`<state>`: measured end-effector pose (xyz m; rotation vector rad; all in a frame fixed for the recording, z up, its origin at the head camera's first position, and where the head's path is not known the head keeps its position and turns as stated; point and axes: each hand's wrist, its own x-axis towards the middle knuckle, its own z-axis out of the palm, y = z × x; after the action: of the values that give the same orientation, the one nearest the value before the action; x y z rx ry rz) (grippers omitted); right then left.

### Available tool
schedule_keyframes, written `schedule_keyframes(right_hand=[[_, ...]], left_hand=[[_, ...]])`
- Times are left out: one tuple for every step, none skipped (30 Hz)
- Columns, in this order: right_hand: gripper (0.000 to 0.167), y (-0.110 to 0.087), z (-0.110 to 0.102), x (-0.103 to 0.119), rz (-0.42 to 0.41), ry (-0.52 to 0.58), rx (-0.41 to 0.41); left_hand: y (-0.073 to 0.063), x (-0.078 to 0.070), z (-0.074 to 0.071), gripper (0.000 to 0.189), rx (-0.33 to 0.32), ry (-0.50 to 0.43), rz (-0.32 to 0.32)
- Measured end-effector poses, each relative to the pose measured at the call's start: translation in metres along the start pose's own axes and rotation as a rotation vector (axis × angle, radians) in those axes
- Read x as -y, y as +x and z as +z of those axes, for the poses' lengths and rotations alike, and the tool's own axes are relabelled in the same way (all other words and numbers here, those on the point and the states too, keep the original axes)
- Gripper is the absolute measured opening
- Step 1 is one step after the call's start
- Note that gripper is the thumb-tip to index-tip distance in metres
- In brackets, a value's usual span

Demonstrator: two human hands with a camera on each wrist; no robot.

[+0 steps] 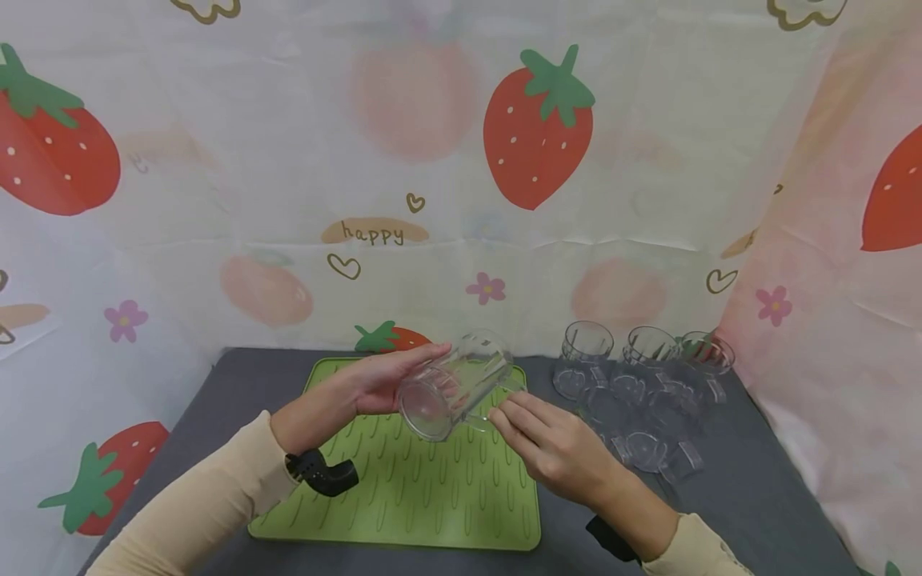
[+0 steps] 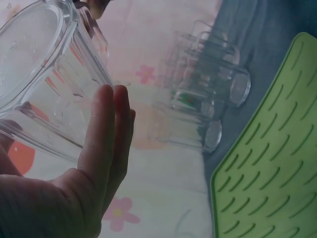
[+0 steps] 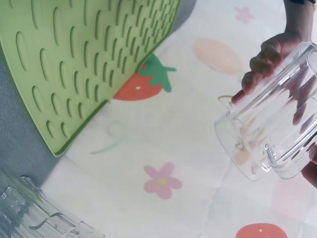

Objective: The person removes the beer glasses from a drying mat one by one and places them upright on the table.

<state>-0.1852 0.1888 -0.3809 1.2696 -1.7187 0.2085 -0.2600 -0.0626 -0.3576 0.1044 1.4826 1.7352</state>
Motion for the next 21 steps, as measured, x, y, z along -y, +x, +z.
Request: schedule_keyframes(right_hand=[[0.03,-0.0003,0.0002,0.0001,0.0,0.001,0.0],[0.03,-0.0007,0.0002,0.0002,0.001,0.001,0.003],[0.03,-0.001,0.0002,0.0002,0.002,0.001,0.006],[0.03,-0.0013,0.0001,0.0001,0.003,0.0,0.008],[0.03,-0.0014,-0.0001,0.0001,0.004,0.001,0.012],[0.031,-0.0014,-0.0003,0.0,0.005,-0.002,0.019],[0.031,-0.0014,-0.0005,-0.0001,0.008,-0.001,0.025],[0.031,-0.0013,-0.0006,-0.0003,0.011,0.001,0.029],[0.031,-0.001,-0.0009,-0.0003,0.015,0.004,0.034],[0.031,-0.0007,-0.001,-0.0004,0.018,0.007,0.04],[0.031,-0.0002,-0.001,-0.0006,0.022,0.011,0.044],[0.031,0.0001,-0.0011,-0.0009,0.028,0.014,0.05],[0.03,0.0007,-0.0011,-0.0012,0.037,0.023,0.049],[0.03,0.0013,-0.0012,-0.0016,0.046,0.03,0.051],[0.029,0.0018,-0.0012,-0.002,0.055,0.035,0.052],[0.029,0.0023,-0.0011,-0.0027,0.064,0.039,0.048],[0.029,0.0029,-0.0011,-0.0034,0.076,0.044,0.042],[0.029,0.0034,-0.001,-0.0044,0.088,0.049,0.032],[0.029,0.0039,-0.0012,-0.0053,0.1,0.056,0.02],[0.029,0.0041,-0.0014,-0.0059,0.111,0.061,0.016],[0.029,0.0043,-0.0018,-0.0065,0.122,0.063,0.013]], left_hand=[[0.0008,0.0003,0.0002,0.059,-0.004,-0.003,-0.003],[0.0016,0.0006,0.0003,0.059,-0.006,-0.005,-0.003],[0.002,0.0007,0.0003,0.058,-0.007,-0.01,-0.004],[0.0023,0.0009,0.0003,0.057,-0.006,-0.011,0.0],[0.0026,0.001,0.0003,0.056,-0.004,-0.013,0.0],[0.0027,0.0011,0.0002,0.055,-0.004,-0.017,0.003],[0.0025,0.0009,0.0001,0.055,-0.002,-0.018,0.006],[0.0023,0.0009,-0.0001,0.053,-0.004,-0.019,0.01],[0.0019,0.0008,-0.0001,0.051,-0.006,-0.019,0.015],[0.0014,0.0007,-0.0002,0.05,-0.011,-0.021,0.021],[0.0009,0.0006,-0.0002,0.048,-0.015,-0.023,0.026],[0.0003,0.0005,-0.0001,0.045,-0.022,-0.03,0.033],[-0.0001,0.0006,-0.0001,0.043,-0.026,-0.037,0.04],[-0.0007,0.0008,0.0001,0.041,-0.035,-0.049,0.049],[-0.0014,0.0008,0.0004,0.04,-0.046,-0.062,0.056],[-0.0018,0.0009,0.0006,0.039,-0.057,-0.073,0.064],[-0.0017,0.0013,0.0008,0.039,-0.068,-0.081,0.072],[-0.0022,0.0017,0.0012,0.039,-0.082,-0.096,0.079],[-0.0026,0.0022,0.0016,0.04,-0.093,-0.109,0.089],[-0.0032,0.0025,0.002,0.041,-0.107,-0.12,0.099],[-0.0036,0.0029,0.0025,0.042,-0.119,-0.126,0.107]])
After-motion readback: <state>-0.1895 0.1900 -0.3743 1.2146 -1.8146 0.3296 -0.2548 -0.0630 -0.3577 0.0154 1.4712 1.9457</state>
